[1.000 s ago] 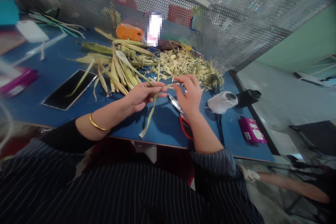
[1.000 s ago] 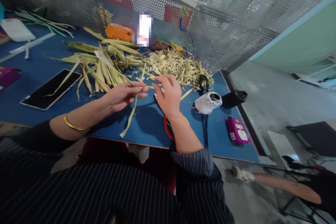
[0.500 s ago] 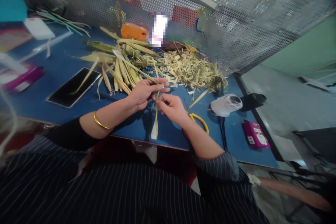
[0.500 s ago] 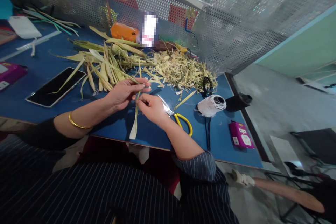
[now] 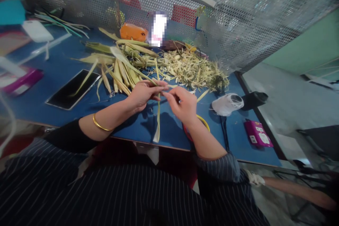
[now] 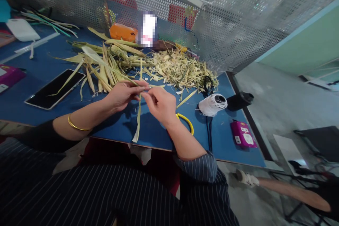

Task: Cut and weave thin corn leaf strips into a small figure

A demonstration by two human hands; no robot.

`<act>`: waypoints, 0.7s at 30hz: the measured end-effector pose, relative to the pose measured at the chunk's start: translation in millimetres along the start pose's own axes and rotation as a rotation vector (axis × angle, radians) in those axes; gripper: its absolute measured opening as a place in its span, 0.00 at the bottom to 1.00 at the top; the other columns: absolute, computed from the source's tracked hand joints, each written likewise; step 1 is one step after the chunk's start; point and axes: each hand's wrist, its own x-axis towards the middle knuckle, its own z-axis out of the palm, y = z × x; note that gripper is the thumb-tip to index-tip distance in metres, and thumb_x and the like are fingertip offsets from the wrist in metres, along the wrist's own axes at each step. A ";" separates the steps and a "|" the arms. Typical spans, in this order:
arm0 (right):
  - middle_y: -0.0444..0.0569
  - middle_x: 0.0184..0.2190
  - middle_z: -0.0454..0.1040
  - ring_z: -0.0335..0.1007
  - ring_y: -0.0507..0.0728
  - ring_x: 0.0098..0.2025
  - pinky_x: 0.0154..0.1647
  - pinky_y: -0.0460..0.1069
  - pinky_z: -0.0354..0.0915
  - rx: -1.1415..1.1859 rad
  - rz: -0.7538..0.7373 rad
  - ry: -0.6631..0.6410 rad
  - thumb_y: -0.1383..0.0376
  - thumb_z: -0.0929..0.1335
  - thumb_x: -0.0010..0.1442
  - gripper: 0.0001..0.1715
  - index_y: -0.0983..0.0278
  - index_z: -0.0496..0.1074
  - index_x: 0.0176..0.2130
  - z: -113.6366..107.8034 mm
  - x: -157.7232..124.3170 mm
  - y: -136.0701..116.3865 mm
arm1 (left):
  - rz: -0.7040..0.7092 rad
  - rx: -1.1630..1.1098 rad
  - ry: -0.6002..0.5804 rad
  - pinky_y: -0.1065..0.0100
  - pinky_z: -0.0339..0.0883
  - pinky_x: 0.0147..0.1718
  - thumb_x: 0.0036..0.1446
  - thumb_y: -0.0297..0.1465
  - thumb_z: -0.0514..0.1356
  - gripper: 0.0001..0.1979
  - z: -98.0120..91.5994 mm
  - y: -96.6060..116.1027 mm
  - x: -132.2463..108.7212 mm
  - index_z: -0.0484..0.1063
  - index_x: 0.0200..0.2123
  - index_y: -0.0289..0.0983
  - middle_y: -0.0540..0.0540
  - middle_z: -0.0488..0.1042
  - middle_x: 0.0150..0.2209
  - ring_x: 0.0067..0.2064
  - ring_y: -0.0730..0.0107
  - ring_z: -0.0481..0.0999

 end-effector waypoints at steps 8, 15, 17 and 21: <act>0.41 0.24 0.64 0.62 0.51 0.27 0.33 0.48 0.61 0.157 -0.010 -0.029 0.60 0.69 0.60 0.07 0.62 0.73 0.35 5.0 7.3 -1.1 | -0.068 0.451 -0.355 0.75 0.61 0.15 0.47 0.26 0.63 0.03 10.8 -7.0 -12.4 0.76 0.26 0.31 0.44 0.77 0.23 0.24 0.69 0.76; 0.44 0.27 0.73 0.68 0.52 0.29 0.37 0.50 0.63 0.054 -0.189 0.149 0.65 0.66 0.62 0.04 0.62 0.70 0.34 -1.8 -1.4 -2.3 | -0.245 0.151 -0.219 0.78 0.43 0.11 0.47 0.29 0.66 0.07 3.3 -7.1 -1.7 0.74 0.23 0.31 0.45 0.74 0.22 0.20 0.78 0.71; 0.45 0.28 0.75 0.70 0.52 0.31 0.38 0.50 0.63 -0.077 -0.378 0.106 0.67 0.66 0.62 0.02 0.62 0.70 0.36 -2.4 -3.0 -0.1 | -0.291 0.045 -0.161 0.78 0.39 0.10 0.47 0.26 0.66 0.05 -1.2 -3.2 2.4 0.74 0.23 0.32 0.49 0.70 0.18 0.16 0.83 0.62; 0.48 0.32 0.77 0.72 0.53 0.34 0.35 0.50 0.61 -0.284 -0.580 0.018 0.69 0.64 0.62 0.05 0.62 0.70 0.37 1.6 -4.6 2.0 | -0.356 -0.099 -0.057 0.78 0.40 0.09 0.51 0.26 0.64 0.02 -8.8 7.4 7.6 0.77 0.27 0.33 0.45 0.76 0.24 0.18 0.81 0.67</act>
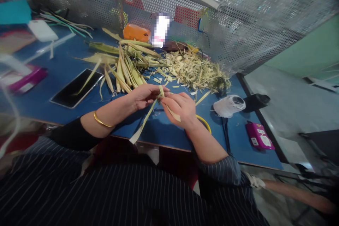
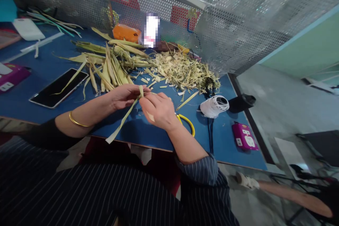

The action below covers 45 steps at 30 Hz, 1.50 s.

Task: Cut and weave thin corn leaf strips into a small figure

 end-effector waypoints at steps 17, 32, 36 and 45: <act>0.48 0.28 0.73 0.65 0.54 0.30 0.40 0.52 0.61 -0.193 -0.086 -0.111 0.69 0.61 0.65 0.11 0.67 0.70 0.45 1.6 2.3 0.3 | 0.080 -0.278 -0.013 0.78 0.74 0.26 0.61 0.23 0.56 0.08 -0.9 9.0 -4.3 0.76 0.35 0.29 0.42 0.80 0.33 0.32 0.71 0.81; 0.52 0.35 0.72 0.65 0.56 0.36 0.40 0.50 0.63 -0.020 0.169 -0.169 0.68 0.60 0.66 0.11 0.64 0.71 0.39 14.8 -0.7 2.4 | -0.030 -0.357 -0.016 0.81 0.67 0.17 0.59 0.20 0.56 0.08 0.9 12.1 -6.2 0.76 0.36 0.31 0.44 0.79 0.31 0.29 0.74 0.80; 0.52 0.32 0.71 0.63 0.57 0.33 0.40 0.51 0.62 -0.126 0.129 -0.189 0.68 0.59 0.67 0.13 0.64 0.70 0.36 21.6 -2.4 3.8 | -0.036 -0.427 -0.038 0.77 0.75 0.26 0.57 0.18 0.56 0.10 1.5 7.2 -5.4 0.76 0.38 0.31 0.45 0.78 0.31 0.28 0.75 0.79; 0.49 0.34 0.73 0.65 0.54 0.35 0.47 0.53 0.60 -0.297 -0.221 -0.125 0.70 0.61 0.65 0.11 0.63 0.71 0.43 9.1 -1.9 -2.5 | 0.119 -0.311 0.008 0.77 0.75 0.33 0.58 0.21 0.57 0.07 5.3 1.0 -6.8 0.76 0.35 0.29 0.43 0.79 0.32 0.32 0.74 0.79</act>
